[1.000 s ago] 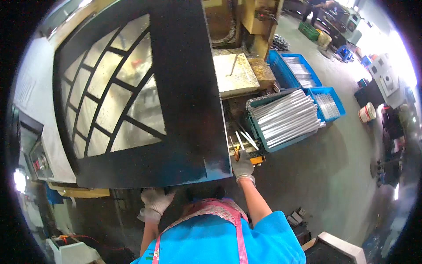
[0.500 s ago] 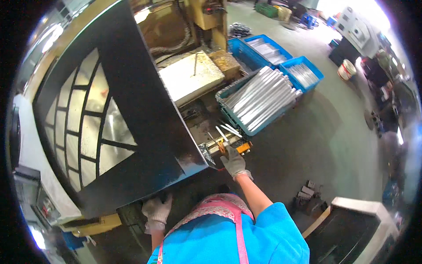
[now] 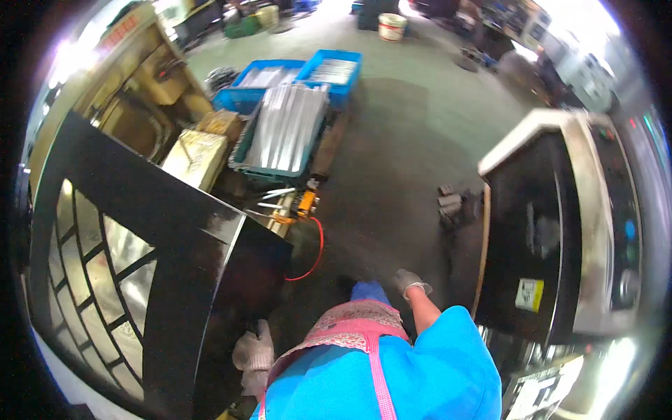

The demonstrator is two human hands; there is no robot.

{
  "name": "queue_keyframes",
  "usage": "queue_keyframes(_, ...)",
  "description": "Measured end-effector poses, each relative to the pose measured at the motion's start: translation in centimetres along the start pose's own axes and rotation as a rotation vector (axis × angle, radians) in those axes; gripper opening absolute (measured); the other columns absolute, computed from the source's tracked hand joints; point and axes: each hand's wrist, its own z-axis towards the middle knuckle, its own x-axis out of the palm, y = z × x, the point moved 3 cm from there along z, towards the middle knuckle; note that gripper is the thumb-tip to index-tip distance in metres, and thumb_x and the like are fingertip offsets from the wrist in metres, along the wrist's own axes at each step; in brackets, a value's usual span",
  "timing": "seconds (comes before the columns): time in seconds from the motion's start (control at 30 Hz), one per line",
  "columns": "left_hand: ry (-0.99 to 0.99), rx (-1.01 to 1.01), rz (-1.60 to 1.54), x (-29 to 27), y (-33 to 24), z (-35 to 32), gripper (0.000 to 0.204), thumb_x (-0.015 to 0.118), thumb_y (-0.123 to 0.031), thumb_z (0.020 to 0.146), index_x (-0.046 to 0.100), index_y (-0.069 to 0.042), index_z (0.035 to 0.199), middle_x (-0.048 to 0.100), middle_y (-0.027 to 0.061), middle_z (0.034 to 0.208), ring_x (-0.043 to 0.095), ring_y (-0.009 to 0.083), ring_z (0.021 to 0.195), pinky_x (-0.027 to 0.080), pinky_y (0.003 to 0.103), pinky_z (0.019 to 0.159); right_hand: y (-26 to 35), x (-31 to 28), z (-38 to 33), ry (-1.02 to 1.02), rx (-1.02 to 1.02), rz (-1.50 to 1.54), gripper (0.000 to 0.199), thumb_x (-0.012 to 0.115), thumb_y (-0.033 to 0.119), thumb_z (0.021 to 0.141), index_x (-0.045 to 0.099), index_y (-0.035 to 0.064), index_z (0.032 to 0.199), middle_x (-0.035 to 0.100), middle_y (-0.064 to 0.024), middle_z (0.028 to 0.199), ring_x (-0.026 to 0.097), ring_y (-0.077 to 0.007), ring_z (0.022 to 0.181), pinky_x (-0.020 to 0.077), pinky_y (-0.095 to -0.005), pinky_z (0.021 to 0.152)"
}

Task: The person operates a metal lathe in a workshop, using a wrench to tighten a component on the machine's chuck. They then close the machine's protective door and interact with the control panel.

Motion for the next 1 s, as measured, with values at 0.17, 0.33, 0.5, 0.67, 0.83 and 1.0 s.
queue_keyframes(0.17, -0.027, 0.144, -0.049, -0.6, 0.6, -0.5, 0.075, 0.044, -0.066, 0.099, 0.078, 0.0, 0.105, 0.072, 0.0315, 0.107, 0.07, 0.049, 0.102, 0.054, 0.057, 0.09, -4.4, 2.3, -12.5, -0.07, 0.262, 0.143, 0.045, 0.053, 0.039, 0.1, 0.071, 0.0048, 0.123, 0.066, -0.0208, 0.136, 0.061, -0.0404, 0.129, 0.0482, -0.0485, 0.108)
queue_keyframes(0.33, -0.049, 0.351, -0.092, -0.3, 1.4, -0.9, 0.066, 0.05, -0.057, 0.101, 0.074, 0.004, 0.11, 0.071, 0.0319, 0.112, 0.066, 0.0513, 0.107, 0.052, 0.054, 0.096, -11.1, 11.9, -16.1, -0.071, 0.173, 0.115, 0.044, 0.057, 0.038, 0.098, 0.071, 0.0065, 0.126, 0.067, -0.0193, 0.135, 0.063, -0.0384, 0.128, 0.0499, -0.0477, 0.107)
queue_keyframes(0.5, -0.218, 0.51, -0.199, 1.9, 2.2, 0.7, 0.068, 0.049, -0.056, 0.099, 0.071, 0.008, 0.102, 0.072, 0.0343, 0.101, 0.069, 0.0504, 0.097, 0.053, 0.057, 0.087, -12.7, 17.3, -20.5, -0.104, 0.244, 0.237, 0.047, 0.058, 0.04, 0.097, 0.071, 0.0066, 0.127, 0.067, -0.0209, 0.136, 0.063, -0.039, 0.128, 0.05, -0.0487, 0.107)
queue_keyframes(0.67, -0.184, 0.465, -0.173, -0.4, 2.9, -2.7, 0.072, 0.046, -0.059, 0.101, 0.072, 0.006, 0.118, 0.067, 0.0361, 0.123, 0.061, 0.0528, 0.118, 0.047, 0.055, 0.104, -7.3, 12.4, -30.2, -0.18, 0.486, 0.556, 0.044, 0.057, 0.037, 0.096, 0.072, 0.0093, 0.127, 0.069, -0.0171, 0.135, 0.065, -0.0391, 0.126, 0.0504, -0.0515, 0.103)
queue_keyframes(0.83, -0.254, 0.606, -0.161, 0.2, 2.8, -2.3, 0.064, 0.051, -0.053, 0.102, 0.072, 0.006, 0.115, 0.065, 0.035, 0.127, 0.063, 0.05, 0.115, 0.05, 0.052, 0.102, -11.2, 19.2, -35.1, -0.262, 0.498, 0.644, 0.045, 0.056, 0.039, 0.096, 0.072, 0.0114, 0.128, 0.068, -0.0155, 0.137, 0.064, -0.0379, 0.128, 0.0492, -0.0562, 0.103)
queue_keyframes(1.0, -0.177, 0.567, -0.114, 0.6, 2.9, 0.5, 0.059, 0.053, -0.051, 0.1, 0.069, 0.002, 0.121, 0.071, 0.0294, 0.119, 0.068, 0.0434, 0.108, 0.052, 0.051, 0.096, -15.9, 31.9, -37.4, -0.453, 0.558, 0.682, 0.046, 0.056, 0.043, 0.097, 0.07, 0.0109, 0.126, 0.069, -0.0182, 0.134, 0.064, -0.0396, 0.125, 0.0509, -0.0519, 0.102)
